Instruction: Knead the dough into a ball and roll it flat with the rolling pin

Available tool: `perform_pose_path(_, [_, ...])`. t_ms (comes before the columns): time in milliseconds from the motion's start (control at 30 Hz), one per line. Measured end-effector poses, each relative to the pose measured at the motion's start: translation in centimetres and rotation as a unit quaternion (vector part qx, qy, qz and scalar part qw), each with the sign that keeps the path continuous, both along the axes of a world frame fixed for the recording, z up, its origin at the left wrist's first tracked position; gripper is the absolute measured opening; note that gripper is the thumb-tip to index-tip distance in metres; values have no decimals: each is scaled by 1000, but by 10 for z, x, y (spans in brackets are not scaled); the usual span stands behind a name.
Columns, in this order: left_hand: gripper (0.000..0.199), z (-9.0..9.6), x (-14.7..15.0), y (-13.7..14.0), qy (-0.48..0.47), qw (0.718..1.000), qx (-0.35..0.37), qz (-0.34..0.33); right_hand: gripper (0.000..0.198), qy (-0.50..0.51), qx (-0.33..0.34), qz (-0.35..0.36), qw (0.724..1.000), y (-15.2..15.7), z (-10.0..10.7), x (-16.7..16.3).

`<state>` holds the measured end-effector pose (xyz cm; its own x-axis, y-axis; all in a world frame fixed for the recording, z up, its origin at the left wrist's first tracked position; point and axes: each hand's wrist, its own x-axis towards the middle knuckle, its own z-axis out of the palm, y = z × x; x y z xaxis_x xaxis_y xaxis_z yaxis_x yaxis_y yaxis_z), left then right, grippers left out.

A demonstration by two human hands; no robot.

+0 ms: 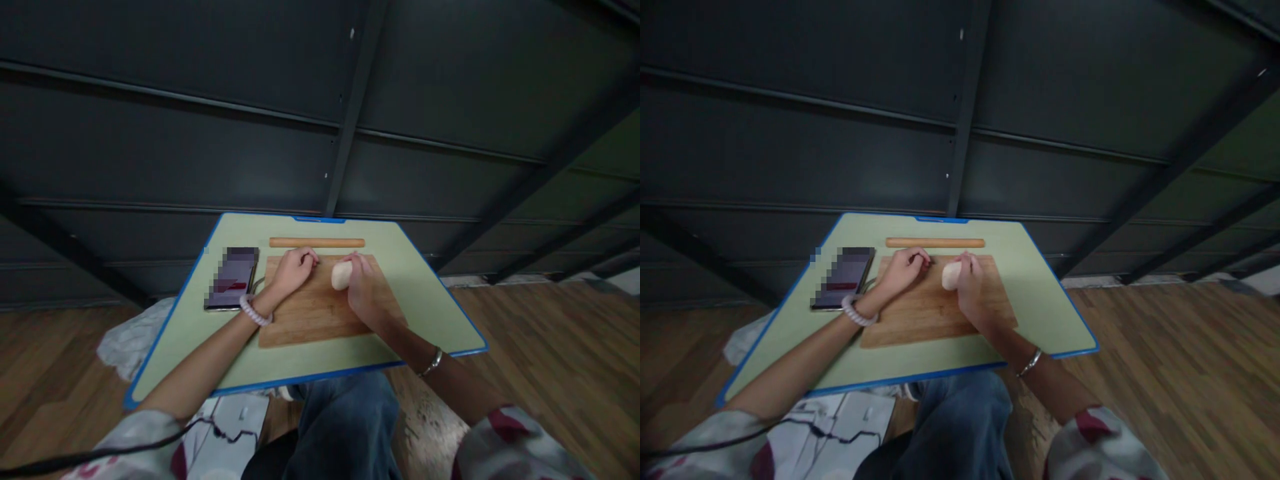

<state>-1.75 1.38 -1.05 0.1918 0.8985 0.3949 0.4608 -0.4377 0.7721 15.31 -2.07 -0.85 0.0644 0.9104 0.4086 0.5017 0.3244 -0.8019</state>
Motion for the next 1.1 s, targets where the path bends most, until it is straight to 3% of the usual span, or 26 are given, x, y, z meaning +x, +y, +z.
perform_pose_path(100, [27, 2, 1, -2, 7, 1000, 7, -5, 19, 44, 11, 25, 999, -9, 10, -3])
perform_pose_path(167, [27, 3, 2, -3, 11, 1000, 15, -3, 20, 50, -3, 90, 995, -6, 15, -6])
perform_pose_path(300, [27, 3, 1, -2, 7, 1000, 23, -5, 18, -56, -16, 257, 965, 18, 21, -8])
perform_pose_path(400, [28, 3, -1, 1, -28, 1000, 9, 4, 20, -147, 10, 327, 933, 31, 22, -8])
perform_pose_path(633, [23, 10, -2, 1, -144, 988, -46, 12, 11, -328, 64, 339, 879, 8, 26, -13])
perform_pose_path(867, [22, 16, -1, -1, -207, 976, -69, 27, 31, -441, 137, 355, 813, 0, 25, -17])
perform_pose_path(967, [22, 16, 1, -2, -212, 974, -75, 25, 32, -408, 142, 352, 831, 7, 20, -18])
perform_pose_path(1100, [21, 14, 1, -1, -216, 973, -79, 20, 32, -280, 69, 314, 905, 13, 12, -21])
